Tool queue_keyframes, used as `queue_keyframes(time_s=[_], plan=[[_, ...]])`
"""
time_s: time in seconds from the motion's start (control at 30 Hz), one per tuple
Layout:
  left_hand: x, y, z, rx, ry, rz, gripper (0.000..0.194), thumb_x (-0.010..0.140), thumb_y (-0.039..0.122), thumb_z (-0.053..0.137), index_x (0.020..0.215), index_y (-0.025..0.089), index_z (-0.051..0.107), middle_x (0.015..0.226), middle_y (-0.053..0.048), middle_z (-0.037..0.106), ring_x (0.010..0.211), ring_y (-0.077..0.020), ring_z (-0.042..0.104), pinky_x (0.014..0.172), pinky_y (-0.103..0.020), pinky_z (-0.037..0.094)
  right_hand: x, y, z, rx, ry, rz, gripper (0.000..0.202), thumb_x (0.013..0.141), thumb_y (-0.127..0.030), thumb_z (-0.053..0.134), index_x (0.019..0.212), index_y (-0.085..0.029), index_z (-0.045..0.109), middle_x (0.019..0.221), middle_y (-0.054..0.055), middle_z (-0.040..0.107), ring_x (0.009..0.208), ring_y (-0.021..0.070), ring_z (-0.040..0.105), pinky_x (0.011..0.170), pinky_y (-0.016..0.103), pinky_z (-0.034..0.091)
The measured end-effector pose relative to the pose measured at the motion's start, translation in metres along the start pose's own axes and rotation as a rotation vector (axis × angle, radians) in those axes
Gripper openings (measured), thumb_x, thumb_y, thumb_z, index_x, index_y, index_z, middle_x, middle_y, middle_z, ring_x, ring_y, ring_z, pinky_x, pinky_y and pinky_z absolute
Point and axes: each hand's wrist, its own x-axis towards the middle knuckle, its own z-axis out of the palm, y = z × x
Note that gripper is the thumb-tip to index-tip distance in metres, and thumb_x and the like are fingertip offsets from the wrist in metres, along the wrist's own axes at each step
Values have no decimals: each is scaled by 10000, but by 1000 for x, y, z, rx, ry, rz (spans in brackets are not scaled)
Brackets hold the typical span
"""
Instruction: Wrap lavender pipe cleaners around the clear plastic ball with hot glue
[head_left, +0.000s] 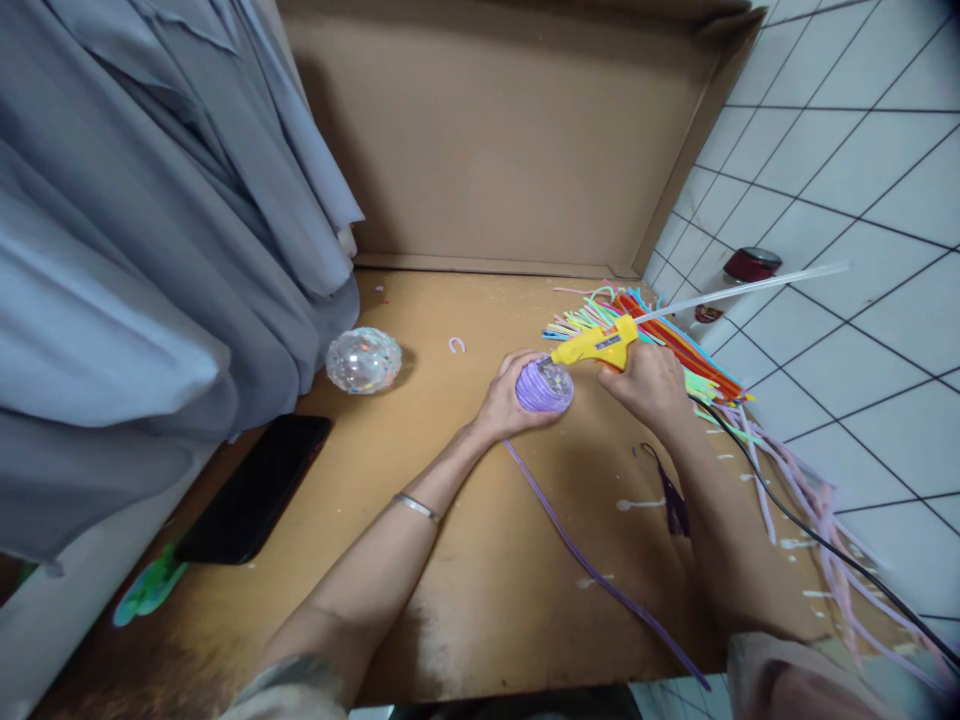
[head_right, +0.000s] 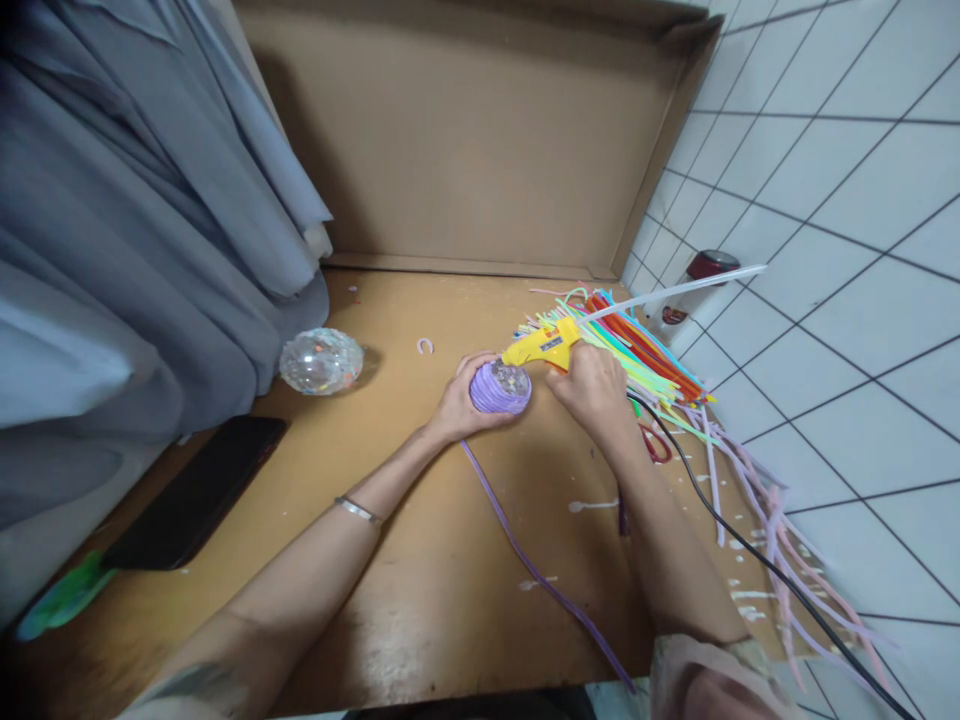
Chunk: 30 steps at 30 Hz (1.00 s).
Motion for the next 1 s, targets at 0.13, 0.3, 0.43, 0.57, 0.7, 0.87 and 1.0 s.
queue_keyframes(time_s=[0.13,0.3,0.43,0.57,0.7,0.87,1.0], plan=[[0,-1,0,7,-6,3,856,570,370,918,1306,218,509,1344,-129,573,1312,-302,560,1154,-499,449,0,-2,3,-12,-15,-7,287,849,-371,575,912,-122,703,842,178,729,764,282,633,599,314,323],[0,-2,1,12,-8,-6,862,568,370,919,1312,231,508,1347,-127,568,1315,-306,559,1155,-506,446,0,-2,8,-11,24,-33,249,855,-366,573,874,-147,691,794,150,712,737,266,618,582,309,297],[0,-3,1,8,-3,-4,877,555,367,924,1317,237,509,1344,-121,570,1312,-307,563,1152,-503,447,0,-2,8,-4,21,-23,233,858,-351,582,886,-146,690,819,153,720,758,268,634,589,303,297],[-1,-3,1,2,-5,7,865,568,375,918,1316,224,512,1350,-127,566,1317,-304,558,1151,-500,452,-1,-2,5,0,-4,-23,228,863,-350,593,892,-142,683,851,165,724,787,278,646,601,303,306],[0,-1,0,10,-12,-10,857,567,364,919,1313,226,519,1349,-124,568,1321,-304,554,1159,-501,445,-2,-1,2,3,-16,-36,213,853,-342,605,895,-147,679,851,162,725,791,282,649,605,304,319],[0,-3,1,10,-5,-10,871,553,356,927,1311,234,515,1349,-120,567,1320,-306,557,1155,-504,446,2,2,3,39,3,8,276,823,-380,604,906,-137,704,831,169,731,771,295,648,603,314,346],[-1,-4,3,0,10,6,862,550,352,929,1295,222,516,1345,-129,571,1307,-306,566,1138,-505,459,11,11,9,91,62,25,332,817,-397,572,919,-122,727,841,185,739,756,306,651,598,324,361]])
